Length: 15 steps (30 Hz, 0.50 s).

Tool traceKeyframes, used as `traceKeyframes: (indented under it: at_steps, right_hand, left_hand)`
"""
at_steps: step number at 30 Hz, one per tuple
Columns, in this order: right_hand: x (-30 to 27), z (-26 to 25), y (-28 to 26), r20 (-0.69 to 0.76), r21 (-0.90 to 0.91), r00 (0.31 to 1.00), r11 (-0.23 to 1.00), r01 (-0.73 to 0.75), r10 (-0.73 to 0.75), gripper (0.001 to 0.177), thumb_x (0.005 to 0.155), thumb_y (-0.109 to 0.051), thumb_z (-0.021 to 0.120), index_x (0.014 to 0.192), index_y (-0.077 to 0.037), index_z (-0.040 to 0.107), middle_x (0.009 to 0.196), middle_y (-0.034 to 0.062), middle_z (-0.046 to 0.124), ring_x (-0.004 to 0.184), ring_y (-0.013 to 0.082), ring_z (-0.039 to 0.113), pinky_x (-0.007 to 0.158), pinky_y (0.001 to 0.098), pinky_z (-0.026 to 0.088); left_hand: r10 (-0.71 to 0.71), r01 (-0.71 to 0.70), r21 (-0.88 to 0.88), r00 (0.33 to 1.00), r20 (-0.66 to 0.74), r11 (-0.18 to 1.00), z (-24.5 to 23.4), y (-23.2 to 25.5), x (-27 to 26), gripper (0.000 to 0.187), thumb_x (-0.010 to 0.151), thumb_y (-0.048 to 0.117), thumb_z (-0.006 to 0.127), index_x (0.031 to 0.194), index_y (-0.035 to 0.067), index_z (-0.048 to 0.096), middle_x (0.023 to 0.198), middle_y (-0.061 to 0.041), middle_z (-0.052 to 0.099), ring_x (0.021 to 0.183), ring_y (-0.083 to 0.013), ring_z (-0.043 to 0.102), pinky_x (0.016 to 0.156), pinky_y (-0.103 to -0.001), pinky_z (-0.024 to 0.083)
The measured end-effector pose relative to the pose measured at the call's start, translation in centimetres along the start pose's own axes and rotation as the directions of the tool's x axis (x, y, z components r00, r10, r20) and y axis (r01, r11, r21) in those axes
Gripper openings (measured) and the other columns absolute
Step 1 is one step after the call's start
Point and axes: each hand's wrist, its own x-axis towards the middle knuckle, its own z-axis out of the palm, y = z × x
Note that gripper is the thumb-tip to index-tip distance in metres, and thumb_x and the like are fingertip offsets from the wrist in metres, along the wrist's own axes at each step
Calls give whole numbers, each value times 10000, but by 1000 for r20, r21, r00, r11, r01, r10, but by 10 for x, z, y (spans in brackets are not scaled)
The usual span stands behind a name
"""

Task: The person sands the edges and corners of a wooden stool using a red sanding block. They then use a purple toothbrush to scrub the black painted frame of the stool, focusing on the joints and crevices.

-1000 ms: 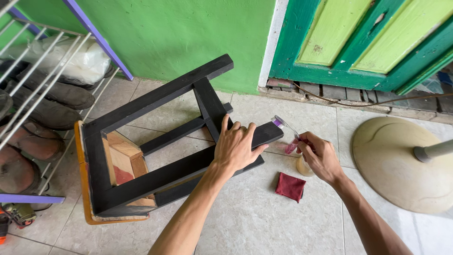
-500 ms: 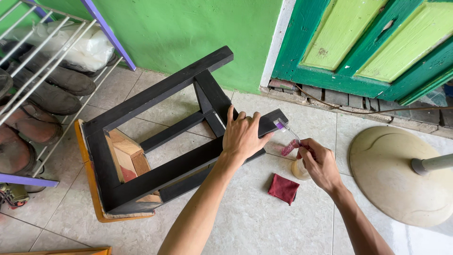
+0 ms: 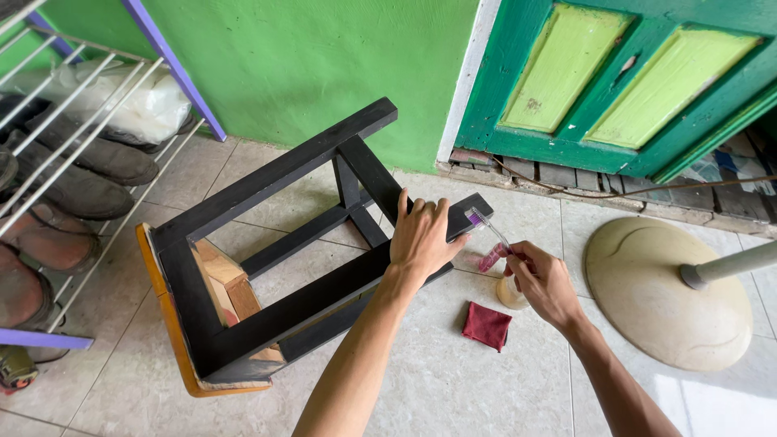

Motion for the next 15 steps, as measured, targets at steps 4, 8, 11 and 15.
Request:
traceKeyframes:
  at_steps: [4,8,11,15]
  right_hand:
    - [3,7,-6,-13,10,1000,1000,-13,13,265,987,-169,539,1060,22,706,737,90,728,591,124,604,534,319,489]
    - [6,17,2,-28,103,1000,995,0,3,264,1010,-149,501,1068,27,690,789,94,722,677,127,626,627,304,525]
    - [10,26,11,-7,204,1000,979,-5,7,262,1029,-138,478,1061,32,675,819,90,709,708,129,625,673,294,533]
    - [11,38,16,0,226,1000,974,-16,17,259,1032,-130,468,1062,28,672,812,72,680,690,127,576,654,294,506]
  left_hand:
    - [43,-53,-58,986,-162,997,-2,-7,-3,1054,678,645,837,1407,-26,475,1279,-251,596,1186,-360,582,1163,-632,277]
    - [90,-99,-66,988,-128,993,-8,-15,-19,1145,623,660,872,1466,33,417,1367,-230,507,1296,-371,511,1188,-625,288]
    - [97,-101,-25,988,-120,995,-15,-19,-23,1170,585,669,887,1477,82,408,1380,-226,492,1285,-370,508,1182,-654,271]
    - [77,-82,-44,991,-113,996,-23,-26,-27,1162,576,686,882,1479,106,436,1386,-198,506,1292,-355,519,1171,-673,276]
